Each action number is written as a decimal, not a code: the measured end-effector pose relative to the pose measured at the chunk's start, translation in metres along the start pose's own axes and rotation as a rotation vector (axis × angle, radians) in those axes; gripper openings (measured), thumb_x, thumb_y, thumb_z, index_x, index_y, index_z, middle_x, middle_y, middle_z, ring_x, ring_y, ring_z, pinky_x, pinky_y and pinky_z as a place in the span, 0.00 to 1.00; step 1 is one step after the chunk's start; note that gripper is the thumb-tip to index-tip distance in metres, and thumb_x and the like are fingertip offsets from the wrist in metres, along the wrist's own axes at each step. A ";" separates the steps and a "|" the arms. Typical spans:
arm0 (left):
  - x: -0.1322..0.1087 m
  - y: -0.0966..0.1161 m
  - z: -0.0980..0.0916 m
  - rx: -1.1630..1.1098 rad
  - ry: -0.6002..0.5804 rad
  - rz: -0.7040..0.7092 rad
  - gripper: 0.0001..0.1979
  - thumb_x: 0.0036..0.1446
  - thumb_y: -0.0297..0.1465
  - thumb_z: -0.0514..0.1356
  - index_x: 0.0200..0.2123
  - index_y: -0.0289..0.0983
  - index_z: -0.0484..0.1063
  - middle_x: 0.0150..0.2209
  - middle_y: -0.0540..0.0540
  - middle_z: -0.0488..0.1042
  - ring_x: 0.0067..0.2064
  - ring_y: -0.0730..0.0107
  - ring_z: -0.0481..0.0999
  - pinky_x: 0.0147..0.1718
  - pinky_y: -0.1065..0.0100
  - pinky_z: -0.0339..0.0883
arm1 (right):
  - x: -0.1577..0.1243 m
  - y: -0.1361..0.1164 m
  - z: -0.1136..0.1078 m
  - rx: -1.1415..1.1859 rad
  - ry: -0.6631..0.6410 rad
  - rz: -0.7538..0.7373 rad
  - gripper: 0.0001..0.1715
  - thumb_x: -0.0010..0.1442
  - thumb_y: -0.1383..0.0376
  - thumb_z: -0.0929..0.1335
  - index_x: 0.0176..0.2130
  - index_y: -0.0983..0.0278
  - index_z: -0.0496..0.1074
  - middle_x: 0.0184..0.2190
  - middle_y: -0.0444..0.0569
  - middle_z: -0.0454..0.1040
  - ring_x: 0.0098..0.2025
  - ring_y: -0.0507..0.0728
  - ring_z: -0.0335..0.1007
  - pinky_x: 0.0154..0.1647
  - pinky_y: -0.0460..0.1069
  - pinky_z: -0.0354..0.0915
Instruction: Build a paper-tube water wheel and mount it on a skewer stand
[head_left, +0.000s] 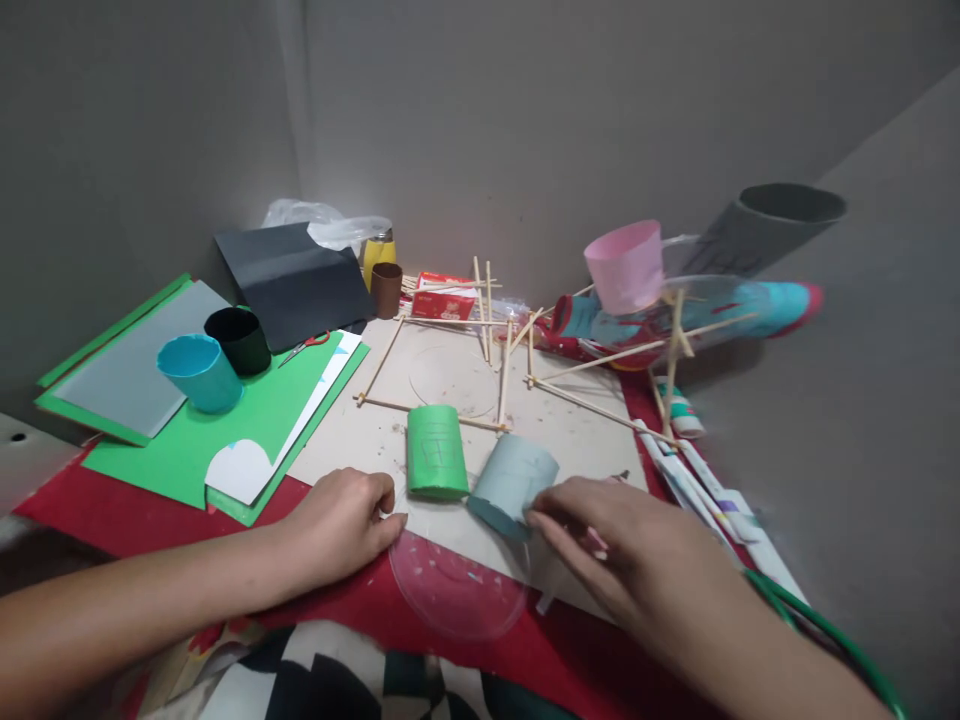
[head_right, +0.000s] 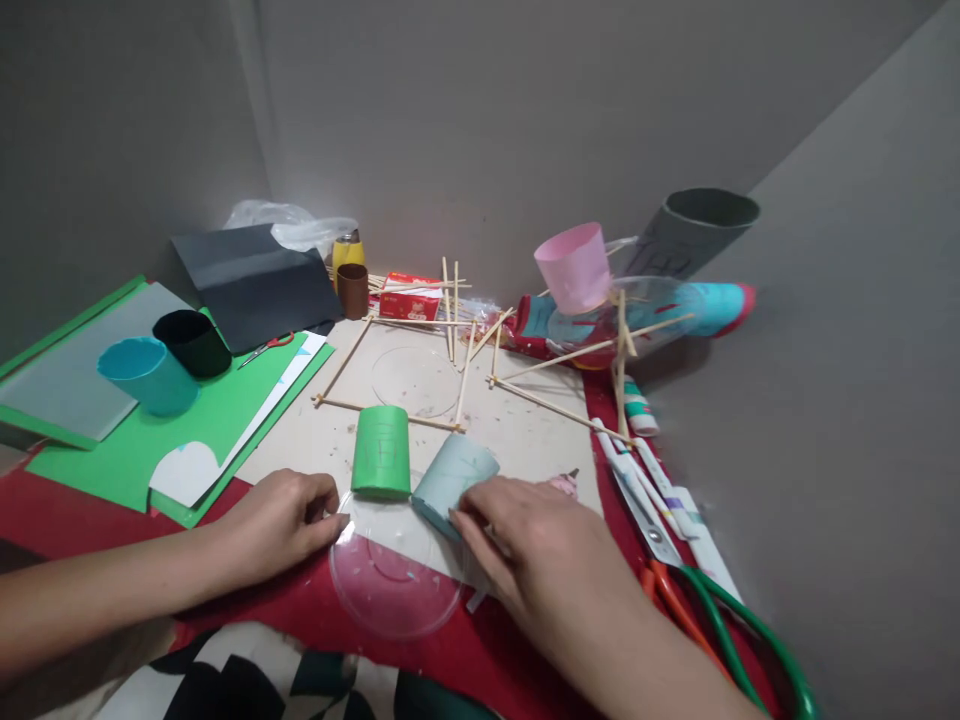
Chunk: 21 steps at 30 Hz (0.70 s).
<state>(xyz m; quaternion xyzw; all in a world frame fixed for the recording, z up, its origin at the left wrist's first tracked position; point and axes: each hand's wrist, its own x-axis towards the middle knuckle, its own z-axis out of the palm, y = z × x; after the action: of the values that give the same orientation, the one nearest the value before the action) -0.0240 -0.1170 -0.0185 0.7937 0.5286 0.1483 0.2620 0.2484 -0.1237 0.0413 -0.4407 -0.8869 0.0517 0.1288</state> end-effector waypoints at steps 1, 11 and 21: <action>-0.001 0.001 0.000 -0.017 -0.001 -0.007 0.07 0.55 0.31 0.60 0.27 0.36 0.73 0.21 0.48 0.73 0.22 0.69 0.71 0.21 0.71 0.55 | -0.010 -0.002 0.008 -0.124 0.002 0.001 0.13 0.67 0.65 0.62 0.32 0.62 0.72 0.25 0.48 0.74 0.28 0.59 0.72 0.33 0.55 0.64; -0.027 0.030 0.000 -0.935 -0.122 -0.565 0.13 0.55 0.31 0.61 0.43 0.34 0.65 0.28 0.48 0.77 0.25 0.70 0.78 0.21 0.72 0.69 | -0.039 -0.017 0.047 -0.394 -0.109 0.112 0.13 0.67 0.62 0.63 0.36 0.66 0.74 0.31 0.55 0.77 0.36 0.67 0.74 0.39 0.59 0.59; -0.024 0.035 0.018 -1.085 -0.058 -0.628 0.04 0.51 0.25 0.61 0.32 0.32 0.68 0.17 0.49 0.72 0.18 0.74 0.72 0.15 0.77 0.67 | -0.043 -0.013 0.058 -0.192 -0.041 0.209 0.14 0.68 0.61 0.62 0.38 0.65 0.74 0.34 0.54 0.78 0.39 0.65 0.74 0.40 0.58 0.61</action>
<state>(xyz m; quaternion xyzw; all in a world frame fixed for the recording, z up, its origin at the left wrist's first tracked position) 0.0030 -0.1541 -0.0124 0.3584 0.5785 0.2900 0.6729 0.2473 -0.1644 -0.0192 -0.5396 -0.8395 -0.0112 0.0621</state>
